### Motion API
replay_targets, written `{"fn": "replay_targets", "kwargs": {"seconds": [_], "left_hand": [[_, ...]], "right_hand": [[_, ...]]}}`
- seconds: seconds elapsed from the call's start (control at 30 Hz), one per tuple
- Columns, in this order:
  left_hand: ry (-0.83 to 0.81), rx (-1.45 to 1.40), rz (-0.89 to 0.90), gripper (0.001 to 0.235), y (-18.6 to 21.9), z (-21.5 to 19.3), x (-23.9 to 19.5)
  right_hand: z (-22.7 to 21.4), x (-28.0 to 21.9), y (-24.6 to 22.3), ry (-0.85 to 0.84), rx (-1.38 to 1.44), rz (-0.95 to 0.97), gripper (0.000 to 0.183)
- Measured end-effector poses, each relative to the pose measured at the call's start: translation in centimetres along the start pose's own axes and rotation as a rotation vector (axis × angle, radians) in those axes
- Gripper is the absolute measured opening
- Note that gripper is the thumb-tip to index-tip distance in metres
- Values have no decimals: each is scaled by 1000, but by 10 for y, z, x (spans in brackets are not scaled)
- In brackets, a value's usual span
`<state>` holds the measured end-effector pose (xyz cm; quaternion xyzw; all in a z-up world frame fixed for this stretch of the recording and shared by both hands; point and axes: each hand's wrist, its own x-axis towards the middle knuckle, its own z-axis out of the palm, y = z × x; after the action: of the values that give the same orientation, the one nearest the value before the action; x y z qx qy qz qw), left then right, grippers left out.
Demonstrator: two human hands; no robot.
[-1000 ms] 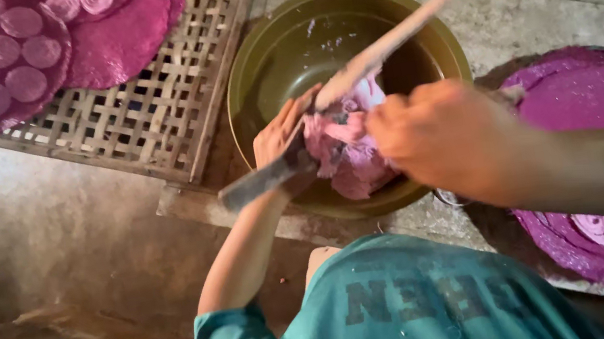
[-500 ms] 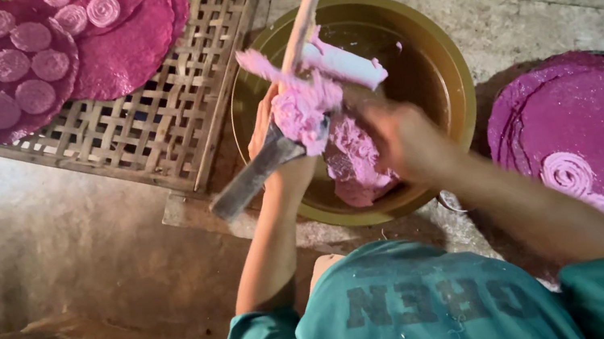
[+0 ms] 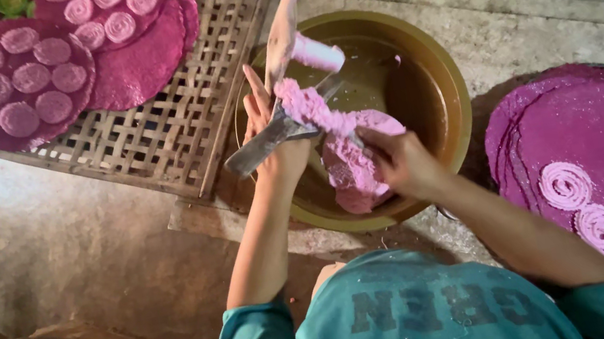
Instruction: The person scoops pink dough from a bowl and uses a manual press to extrude spiral-shaped portions onto a pink tray. The process is repeated multiple times, filling the tray with uniform spirals.
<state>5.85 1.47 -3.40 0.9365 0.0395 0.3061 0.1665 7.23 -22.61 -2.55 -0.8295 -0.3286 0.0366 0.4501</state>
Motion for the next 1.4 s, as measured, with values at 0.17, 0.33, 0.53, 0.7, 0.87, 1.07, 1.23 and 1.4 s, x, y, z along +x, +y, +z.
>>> {"fn": "replay_targets", "kwargs": {"seconds": [0.17, 0.33, 0.53, 0.7, 0.87, 1.07, 1.23, 1.4], "left_hand": [[32, -464, -410, 69, -47, 11, 7], [-6, -1121, -566, 38, -35, 19, -16], [-780, -1634, -418, 39, 119, -17, -90], [-989, -1636, -156, 40, 208, -48, -74], [-971, -1182, 154, 37, 255, -59, -63], [-1025, -1183, 322, 25, 319, -10, -123], [-1224, -973, 356, 27, 350, 38, -138], [-938, -1036, 180, 50, 344, 41, -140]], "right_hand": [[-6, -26, 9, -156, -3, -59, 32], [-28, -20, 18, -445, -147, 72, 45], [-79, -45, 44, -147, 660, -225, 67], [-147, -109, 38, -24, 916, -528, 85], [-229, -223, 6, -193, 556, -220, 91], [-236, -263, -14, 90, -160, -632, 63], [-262, -296, -6, 160, 76, -251, 82], [-288, -341, 64, -593, 986, 511, 83]]}}
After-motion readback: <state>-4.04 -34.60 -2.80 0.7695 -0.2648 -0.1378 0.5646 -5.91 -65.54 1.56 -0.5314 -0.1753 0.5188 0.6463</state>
